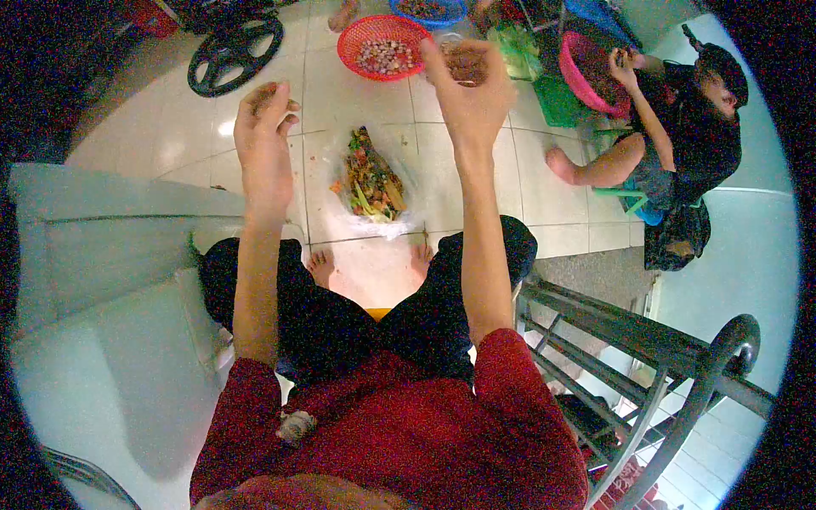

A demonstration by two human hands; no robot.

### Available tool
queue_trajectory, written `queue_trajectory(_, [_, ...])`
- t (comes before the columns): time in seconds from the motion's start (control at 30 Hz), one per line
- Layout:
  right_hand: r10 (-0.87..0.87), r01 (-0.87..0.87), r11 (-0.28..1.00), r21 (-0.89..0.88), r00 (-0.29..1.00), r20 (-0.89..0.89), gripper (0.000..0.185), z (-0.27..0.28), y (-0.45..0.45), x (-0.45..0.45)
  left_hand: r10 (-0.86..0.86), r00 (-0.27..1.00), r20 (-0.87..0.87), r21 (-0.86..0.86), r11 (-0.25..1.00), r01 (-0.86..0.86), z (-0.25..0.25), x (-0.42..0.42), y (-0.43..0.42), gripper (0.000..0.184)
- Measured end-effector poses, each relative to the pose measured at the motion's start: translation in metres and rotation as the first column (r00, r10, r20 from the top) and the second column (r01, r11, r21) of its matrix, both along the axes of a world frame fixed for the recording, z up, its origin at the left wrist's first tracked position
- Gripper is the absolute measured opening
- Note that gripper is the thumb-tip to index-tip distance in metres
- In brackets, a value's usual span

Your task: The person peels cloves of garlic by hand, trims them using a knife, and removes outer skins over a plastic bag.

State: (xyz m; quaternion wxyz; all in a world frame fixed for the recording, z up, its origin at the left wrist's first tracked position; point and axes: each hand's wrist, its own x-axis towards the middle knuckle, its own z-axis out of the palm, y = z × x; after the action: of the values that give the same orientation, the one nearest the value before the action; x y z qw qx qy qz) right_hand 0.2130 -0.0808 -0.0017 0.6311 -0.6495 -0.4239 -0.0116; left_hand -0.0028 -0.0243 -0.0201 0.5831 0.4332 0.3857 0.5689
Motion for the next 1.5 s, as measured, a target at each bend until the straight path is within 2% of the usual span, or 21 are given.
queue_trajectory(0.03, [-0.001, 0.001, 1.0, -0.002, 1.0, -0.001, 0.027, 0.002, -0.003, -0.001, -0.029, 0.999, 0.037, -0.012, 0.999, 0.03, 0.002, 0.0, 0.0, 0.033])
queue_trajectory(0.1, [0.062, -0.046, 0.995, 0.092, 0.981, -0.183, 0.024, 0.004, -0.01, 0.0, -0.053, 0.996, 0.073, -0.027, 0.998, 0.055, 0.003, -0.001, 0.0, 0.039])
queue_trajectory(0.23, [0.117, -0.112, 0.993, 0.038, 0.981, -0.158, 0.025, -0.007, -0.013, 0.005, -0.091, 0.99, 0.105, -0.046, 0.994, 0.096, -0.009, -0.003, 0.011, 0.035])
queue_trajectory(0.3, [0.095, -0.1, 0.993, -0.069, 0.992, -0.078, 0.027, -0.014, -0.01, 0.0, -0.096, 0.991, 0.089, -0.078, 0.992, 0.103, -0.017, -0.003, 0.013, 0.034])
queue_trajectory(0.33, [0.131, -0.134, 0.979, -0.154, 0.991, -0.033, 0.019, -0.015, -0.009, -0.006, -0.12, 0.983, 0.14, -0.039, 0.991, 0.126, -0.016, -0.003, 0.014, 0.034])
queue_trajectory(0.37, [0.127, -0.135, 0.974, -0.182, 0.99, -0.055, 0.019, -0.026, -0.011, -0.011, -0.146, 0.971, 0.187, 0.009, 0.989, 0.146, -0.015, -0.005, 0.014, 0.035])
queue_trajectory(0.43, [0.352, -0.421, 0.781, -0.462, 0.907, -0.232, 0.032, -0.046, 0.005, -0.015, -0.159, 0.967, 0.198, -0.011, 0.986, 0.164, -0.011, -0.008, 0.013, 0.029])
queue_trajectory(0.47, [0.351, -0.43, 0.771, -0.471, 0.903, -0.25, 0.032, -0.067, 0.016, -0.016, -0.162, 0.969, 0.184, -0.035, 0.985, 0.172, -0.005, -0.007, 0.01, 0.023])
queue_trajectory(0.53, [0.555, -0.424, 0.747, -0.512, 0.821, 0.131, 0.021, -0.129, 0.03, -0.02, -0.163, 0.972, 0.17, -0.075, 0.981, 0.178, -0.001, -0.009, 0.006, 0.017])
queue_trajectory(0.57, [0.557, -0.426, 0.742, -0.518, 0.821, 0.123, 0.021, -0.15, 0.029, -0.024, -0.181, 0.965, 0.187, -0.075, 0.977, 0.198, -0.002, -0.009, 0.007, 0.015])
queue_trajectory(0.67, [0.608, -0.247, 0.583, -0.774, 0.765, 0.214, 0.036, -0.197, 0.022, -0.037, -0.199, 0.953, 0.23, -0.084, 0.971, 0.223, -0.004, -0.01, 0.011, 0.014])
queue_trajectory(0.8, [0.597, -0.216, 0.604, -0.767, 0.761, 0.255, 0.037, -0.266, 0.014, -0.032, -0.217, 0.942, 0.255, -0.072, 0.967, 0.243, -0.003, -0.012, 0.015, 0.015])
queue_trajectory(0.9, [0.724, -0.266, 0.487, -0.832, 0.655, 0.215, 0.037, -0.332, -0.005, -0.024, -0.257, 0.938, 0.232, -0.08, 0.956, 0.282, -0.001, -0.012, 0.016, 0.016])
queue_trajectory(0.97, [0.753, -0.074, 0.026, -0.997, 0.658, -0.029, 0.035, -0.378, -0.029, -0.03, -0.282, 0.935, 0.214, -0.085, 0.948, 0.306, 0.004, -0.011, 0.013, 0.017])
queue_trajectory(1.1, [0.655, -0.306, 0.179, -0.935, 0.746, -0.119, 0.04, -0.396, -0.095, -0.04, -0.3, 0.932, 0.205, -0.07, 0.945, 0.32, 0.018, -0.012, -0.001, 0.019])
queue_trajectory(1.17, [0.525, -0.227, -0.191, -0.955, 0.799, -0.295, 0.056, -0.397, -0.098, -0.05, -0.28, 0.94, 0.196, -0.122, 0.944, 0.307, 0.021, -0.01, 0.0, 0.019])
queue_trajectory(1.2, [0.516, -0.235, -0.195, -0.952, 0.801, -0.303, 0.056, -0.416, -0.096, -0.049, -0.259, 0.948, 0.187, -0.171, 0.941, 0.291, 0.021, -0.009, 0.001, 0.018])
queue_trajectory(1.23, [0.724, -0.151, 0.211, -0.966, 0.688, 0.051, 0.063, -0.437, -0.092, -0.049, -0.266, 0.947, 0.182, -0.179, 0.938, 0.298, 0.02, -0.01, -0.001, 0.018])
queue_trajectory(1.3, [0.735, -0.157, 0.577, -0.802, 0.527, 0.426, 0.07, -0.475, -0.094, -0.05, -0.365, 0.897, 0.251, -0.019, 0.924, 0.382, 0.022, -0.014, -0.002, 0.017])
queue_trajectory(1.43, [0.606, -0.241, 0.153, -0.958, 0.789, -0.102, 0.064, -0.497, -0.083, -0.075, -0.386, 0.884, 0.263, 0.029, 0.919, 0.393, 0.025, -0.016, 0.002, 0.017])
queue_trajectory(1.5, [0.539, -0.364, -0.067, -0.929, 0.771, -0.341, 0.061, -0.506, -0.088, -0.076, -0.375, 0.89, 0.259, 0.012, 0.923, 0.386, 0.021, -0.013, 0.003, 0.016])
